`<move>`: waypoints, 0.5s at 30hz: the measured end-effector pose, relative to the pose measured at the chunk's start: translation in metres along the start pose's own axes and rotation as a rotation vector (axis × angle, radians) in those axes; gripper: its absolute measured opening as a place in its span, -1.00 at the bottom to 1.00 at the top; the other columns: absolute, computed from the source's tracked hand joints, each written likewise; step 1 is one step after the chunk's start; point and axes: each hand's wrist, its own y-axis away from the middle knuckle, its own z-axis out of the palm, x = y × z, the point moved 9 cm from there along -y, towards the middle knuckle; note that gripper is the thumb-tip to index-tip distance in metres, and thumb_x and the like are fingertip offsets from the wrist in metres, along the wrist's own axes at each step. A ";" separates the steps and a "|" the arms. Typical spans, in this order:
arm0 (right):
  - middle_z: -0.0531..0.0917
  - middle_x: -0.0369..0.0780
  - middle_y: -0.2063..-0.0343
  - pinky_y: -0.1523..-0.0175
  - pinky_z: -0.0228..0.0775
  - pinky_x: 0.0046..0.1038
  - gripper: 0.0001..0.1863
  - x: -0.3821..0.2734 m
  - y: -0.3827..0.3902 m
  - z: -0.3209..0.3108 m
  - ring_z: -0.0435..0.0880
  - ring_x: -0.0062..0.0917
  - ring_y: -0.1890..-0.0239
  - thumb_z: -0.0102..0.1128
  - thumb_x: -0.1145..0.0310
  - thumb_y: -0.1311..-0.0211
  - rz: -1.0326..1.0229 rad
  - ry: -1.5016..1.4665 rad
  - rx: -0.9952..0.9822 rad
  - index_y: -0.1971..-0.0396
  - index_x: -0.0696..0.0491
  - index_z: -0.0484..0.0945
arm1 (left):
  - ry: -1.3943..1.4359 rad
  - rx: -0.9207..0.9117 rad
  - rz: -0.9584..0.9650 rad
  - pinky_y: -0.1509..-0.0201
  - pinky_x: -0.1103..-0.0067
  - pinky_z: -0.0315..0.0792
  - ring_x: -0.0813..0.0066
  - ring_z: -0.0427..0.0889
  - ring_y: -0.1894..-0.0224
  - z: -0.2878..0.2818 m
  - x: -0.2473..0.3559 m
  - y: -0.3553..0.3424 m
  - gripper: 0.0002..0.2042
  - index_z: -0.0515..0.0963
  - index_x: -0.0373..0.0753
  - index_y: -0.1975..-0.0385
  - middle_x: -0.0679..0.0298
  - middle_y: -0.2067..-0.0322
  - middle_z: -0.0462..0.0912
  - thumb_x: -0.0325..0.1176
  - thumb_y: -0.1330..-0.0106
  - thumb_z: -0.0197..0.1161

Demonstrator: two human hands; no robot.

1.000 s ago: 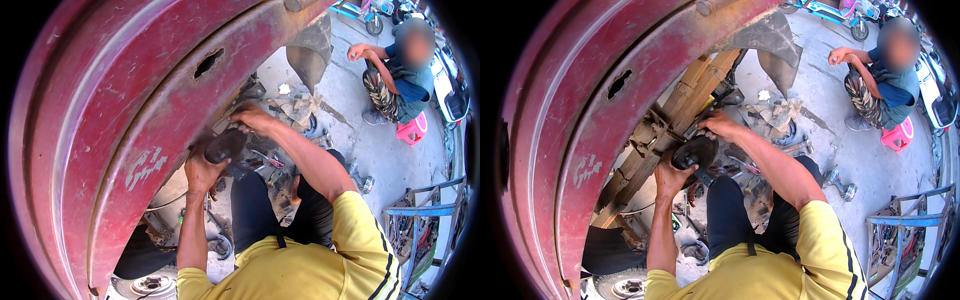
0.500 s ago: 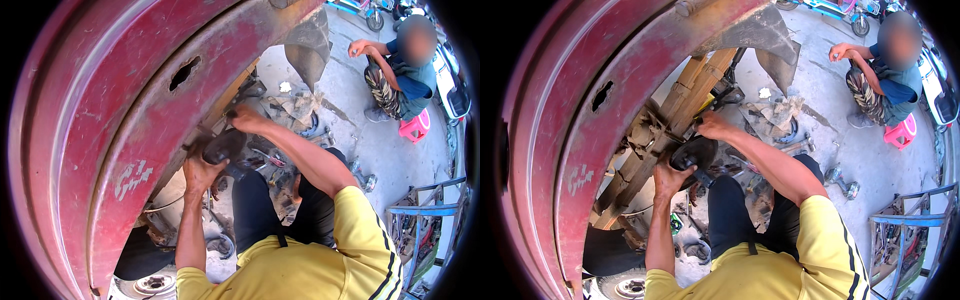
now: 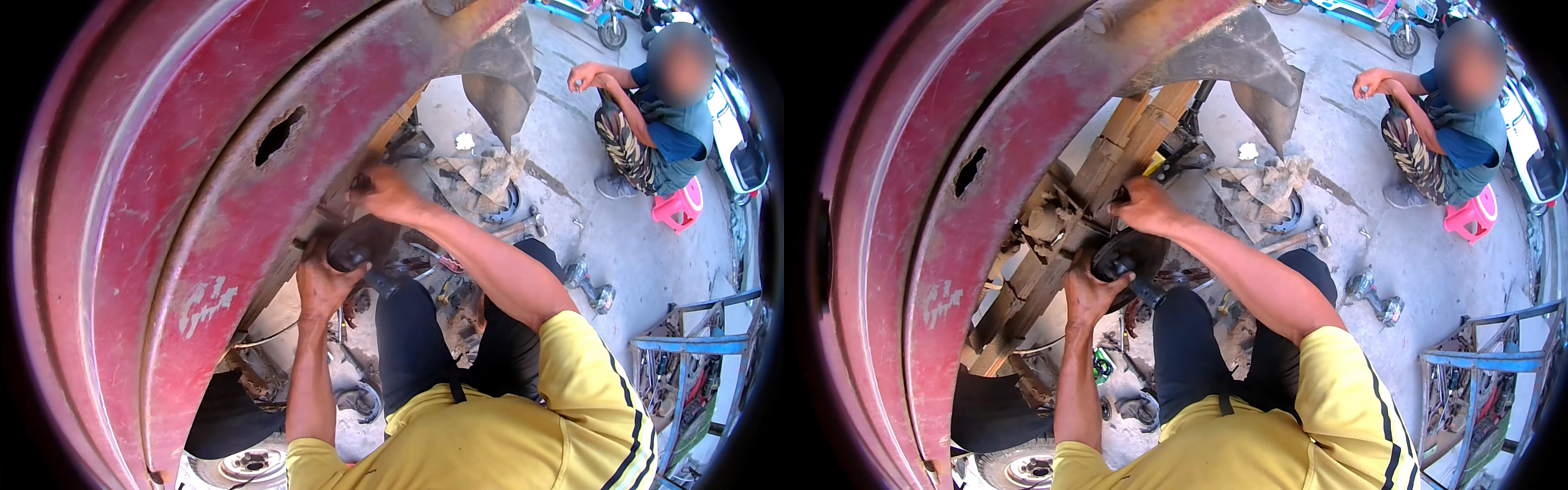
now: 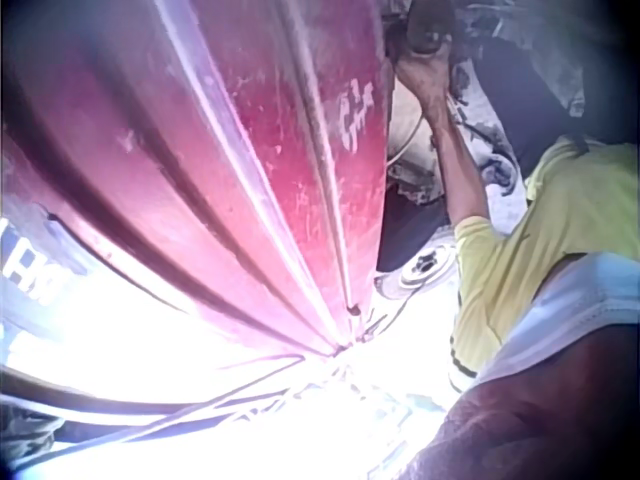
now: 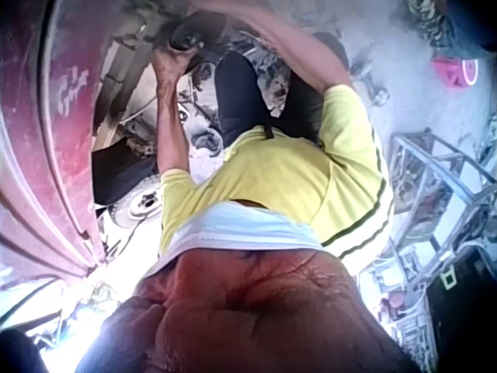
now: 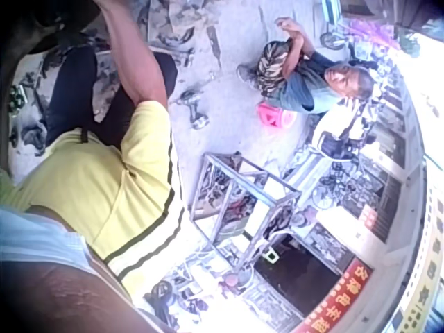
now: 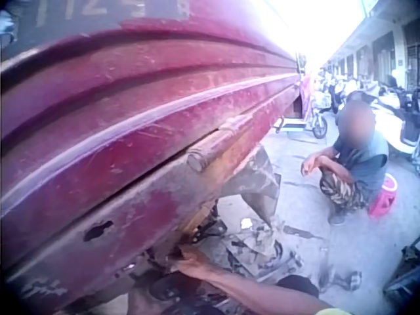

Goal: The person reaches behind the wheel rotor of a vehicle to remove or replace parts of the brake assembly by hand.

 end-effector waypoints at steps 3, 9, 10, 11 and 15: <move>0.72 0.06 0.29 0.00 0.55 -0.17 -0.45 0.016 0.009 0.007 0.71 -0.02 0.18 0.26 0.03 -0.37 0.253 -0.343 -0.146 0.04 0.30 0.55 | -0.021 0.039 0.045 0.05 0.34 0.60 0.15 0.74 0.17 -0.006 0.005 0.001 -0.49 0.65 -0.35 0.16 0.05 0.21 0.71 -0.34 0.16 0.67; 0.72 0.06 0.40 0.15 0.60 -0.09 -0.58 -0.061 0.025 0.011 0.71 0.08 0.35 0.22 0.12 -0.35 -0.390 0.387 0.202 0.20 0.26 0.60 | -0.046 0.058 0.162 0.01 0.32 0.60 0.04 0.73 0.13 -0.007 0.014 -0.001 -0.42 0.61 -0.38 0.09 -0.03 0.19 0.72 -0.33 0.17 0.68; 0.72 0.07 0.39 0.13 0.60 -0.08 -0.60 -0.071 0.028 0.014 0.71 0.08 0.31 0.22 0.14 -0.33 -0.379 0.377 0.162 0.22 0.26 0.61 | -0.043 0.061 0.153 0.01 0.32 0.59 0.02 0.73 0.12 -0.006 0.014 -0.001 -0.41 0.61 -0.39 0.08 -0.05 0.18 0.72 -0.32 0.17 0.68; 0.72 0.08 0.39 0.11 0.59 -0.07 -0.62 -0.082 0.030 0.018 0.72 0.08 0.28 0.23 0.16 -0.32 -0.370 0.363 0.121 0.25 0.25 0.62 | -0.044 0.064 0.142 0.00 0.32 0.59 0.01 0.73 0.11 -0.007 0.014 -0.001 -0.40 0.60 -0.40 0.08 -0.06 0.16 0.72 -0.32 0.17 0.68; 0.70 0.10 0.41 0.11 0.59 -0.06 -0.68 -0.097 0.031 0.041 0.73 0.03 0.26 0.24 0.22 -0.27 -0.374 0.404 0.024 0.32 0.23 0.66 | -0.031 0.080 0.114 0.03 0.31 0.59 0.00 0.74 0.12 -0.005 0.005 0.002 -0.44 0.61 -0.39 0.10 -0.08 0.17 0.73 -0.28 0.11 0.65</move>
